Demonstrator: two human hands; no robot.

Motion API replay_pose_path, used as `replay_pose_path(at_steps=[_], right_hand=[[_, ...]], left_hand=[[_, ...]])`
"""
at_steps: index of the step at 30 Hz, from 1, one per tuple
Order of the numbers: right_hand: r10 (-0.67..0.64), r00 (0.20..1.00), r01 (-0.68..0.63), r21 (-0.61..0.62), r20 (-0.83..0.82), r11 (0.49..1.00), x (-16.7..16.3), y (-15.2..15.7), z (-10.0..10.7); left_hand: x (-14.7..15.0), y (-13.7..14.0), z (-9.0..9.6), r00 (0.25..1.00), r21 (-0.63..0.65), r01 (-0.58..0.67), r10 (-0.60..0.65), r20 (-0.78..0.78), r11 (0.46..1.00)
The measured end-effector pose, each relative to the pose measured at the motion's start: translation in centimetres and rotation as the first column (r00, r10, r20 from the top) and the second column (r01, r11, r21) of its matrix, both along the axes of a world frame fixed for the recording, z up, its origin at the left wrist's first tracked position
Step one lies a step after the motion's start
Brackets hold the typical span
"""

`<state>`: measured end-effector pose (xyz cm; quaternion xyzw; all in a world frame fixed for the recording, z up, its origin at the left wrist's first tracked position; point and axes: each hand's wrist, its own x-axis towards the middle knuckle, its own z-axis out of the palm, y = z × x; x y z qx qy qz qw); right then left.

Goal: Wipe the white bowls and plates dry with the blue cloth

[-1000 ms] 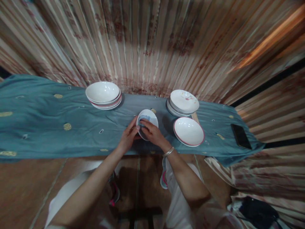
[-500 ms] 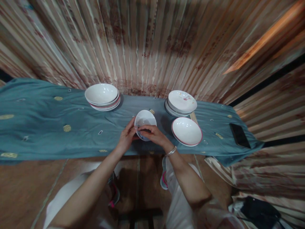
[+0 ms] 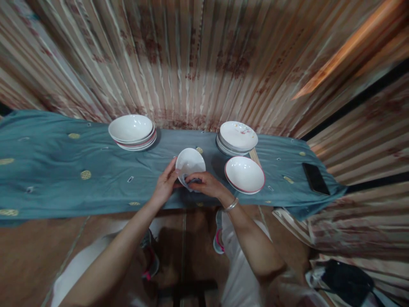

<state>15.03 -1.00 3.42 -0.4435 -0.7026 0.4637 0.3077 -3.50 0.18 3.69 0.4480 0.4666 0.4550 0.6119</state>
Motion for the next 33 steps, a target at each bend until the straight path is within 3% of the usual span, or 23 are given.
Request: replay_pose_path(at_steps=[6, 16, 24, 33], right_hand=[[-0.035, 0.981, 0.013, 0.117, 0.19, 0.993, 0.7, -0.4, -0.1], [-0.254, 0.838, 0.057, 0.385, 0.484, 0.921, 1.0, -1.0, -0.9], [-0.414, 0.749, 0.136, 0.491, 0.517, 0.86, 1.0, 0.1, -1.5], [-0.483, 0.778, 0.226, 0.538, 0.402, 0.812, 1.3, 1.6, -1.9]], left_hand=[[0.0, -0.1, 0.3, 1.0, -0.028, -0.004, 0.004, -0.015, 1.0], [0.1, 0.0, 0.2, 1.0, -0.008, -0.003, 0.003, -0.015, 1.0], [0.2, -0.1, 0.4, 1.0, -0.017, -0.026, 0.026, -0.013, 1.0], [0.2, -0.1, 0.4, 1.0, -0.018, -0.013, 0.013, -0.013, 1.0]])
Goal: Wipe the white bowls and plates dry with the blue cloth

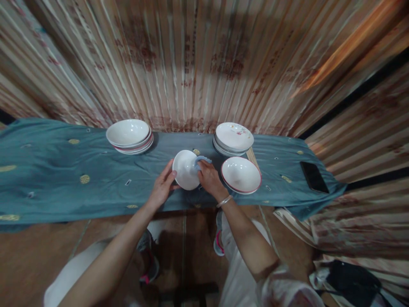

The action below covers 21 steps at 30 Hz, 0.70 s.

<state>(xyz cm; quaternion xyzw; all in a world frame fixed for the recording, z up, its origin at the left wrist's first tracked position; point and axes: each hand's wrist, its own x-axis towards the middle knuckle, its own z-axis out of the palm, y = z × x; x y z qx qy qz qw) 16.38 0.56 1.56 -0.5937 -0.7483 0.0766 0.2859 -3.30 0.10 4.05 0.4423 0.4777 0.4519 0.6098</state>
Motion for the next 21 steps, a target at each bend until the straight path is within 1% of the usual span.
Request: replay_pose_path(at_steps=[3, 7, 14, 21], right_hand=[[-0.01, 0.999, 0.01, 0.007, -0.046, 1.0, -0.2, 0.5, 0.0], [0.012, 0.993, -0.01, 0.018, -0.116, 1.0, -0.4, 1.3, -0.1], [0.011, 0.983, -0.006, 0.03, -0.186, 1.0, -0.9, 2.5, -0.5], [0.104, 0.938, -0.083, 0.077, -0.331, 0.994, -1.4, 3.7, -0.4]], left_hand=[[0.0, -0.1, 0.1, 1.0, 0.002, 0.004, -0.004, -0.004, 1.0], [0.0, -0.2, 0.2, 1.0, 0.014, 0.013, -0.013, -0.001, 1.0], [0.0, -0.2, 0.1, 1.0, 0.002, 0.014, -0.014, 0.002, 1.0], [0.0, -0.1, -0.2, 1.0, 0.003, 0.026, -0.026, 0.011, 1.0]])
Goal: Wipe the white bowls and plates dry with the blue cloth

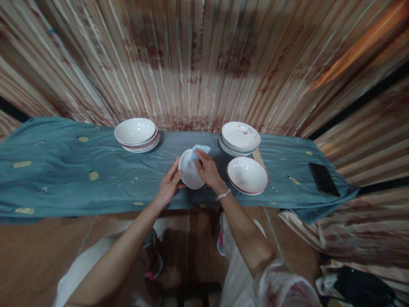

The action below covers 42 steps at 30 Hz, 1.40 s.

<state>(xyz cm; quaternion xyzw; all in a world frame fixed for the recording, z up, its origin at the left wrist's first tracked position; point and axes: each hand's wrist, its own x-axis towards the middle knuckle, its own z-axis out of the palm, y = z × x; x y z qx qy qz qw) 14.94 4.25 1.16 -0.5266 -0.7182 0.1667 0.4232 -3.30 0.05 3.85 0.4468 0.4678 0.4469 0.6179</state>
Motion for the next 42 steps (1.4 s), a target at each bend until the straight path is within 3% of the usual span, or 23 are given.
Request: replay_pose_path(at_steps=[11, 20, 29, 35, 42], right_hand=[[0.111, 0.961, -0.119, -0.016, -0.253, 0.993, -1.5, -0.6, 1.5], [0.199, 0.835, -0.264, -0.058, -0.512, 0.963, -2.5, -1.9, 2.3], [0.163, 0.709, -0.368, -0.163, -0.686, 0.915, -2.9, -3.2, 2.7], [0.116, 0.73, -0.429, -0.319, -0.674, 0.845, -2.0, -3.9, 2.7], [0.15, 0.792, -0.44, -0.383, -0.592, 0.812, -0.4, -4.6, 3.0]], left_hand=[[0.0, 0.1, -0.3, 1.0, 0.0, -0.006, 0.006, 0.008, 1.0], [0.1, 0.1, -0.2, 0.999, -0.004, -0.031, 0.03, -0.027, 1.0], [0.1, 0.0, -0.1, 0.999, -0.023, -0.038, 0.038, 0.002, 0.999], [0.0, 0.1, 0.0, 0.998, -0.032, -0.049, 0.048, -0.041, 0.998], [-0.1, 0.1, 0.1, 0.999, -0.026, -0.049, 0.049, -0.005, 0.998]])
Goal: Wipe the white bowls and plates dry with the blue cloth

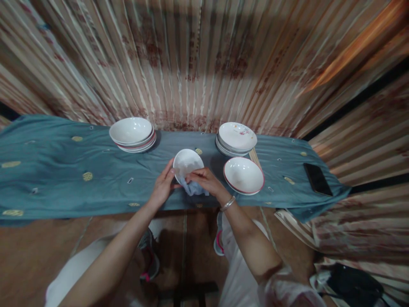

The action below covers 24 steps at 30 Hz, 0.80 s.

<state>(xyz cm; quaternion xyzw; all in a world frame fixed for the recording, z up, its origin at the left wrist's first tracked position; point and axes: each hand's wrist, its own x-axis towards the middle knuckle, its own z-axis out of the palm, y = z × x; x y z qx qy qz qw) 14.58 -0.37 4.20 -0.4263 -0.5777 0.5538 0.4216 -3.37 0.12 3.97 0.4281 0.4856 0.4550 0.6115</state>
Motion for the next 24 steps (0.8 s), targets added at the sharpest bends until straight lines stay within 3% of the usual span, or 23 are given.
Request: replay_pose_path(at_steps=[15, 24], right_hand=[[-0.081, 0.997, 0.081, -0.029, -0.004, 0.996, 0.3, -0.1, -0.2], [-0.209, 0.967, 0.196, -0.098, -0.147, 0.976, 0.4, -0.3, 1.1]], left_hand=[[-2.3, 2.0, -2.1, 0.983, 0.038, -0.185, 0.186, -0.002, 0.982], [-2.8, 1.7, -2.1, 0.968, -0.085, -0.248, 0.243, -0.065, 0.965]])
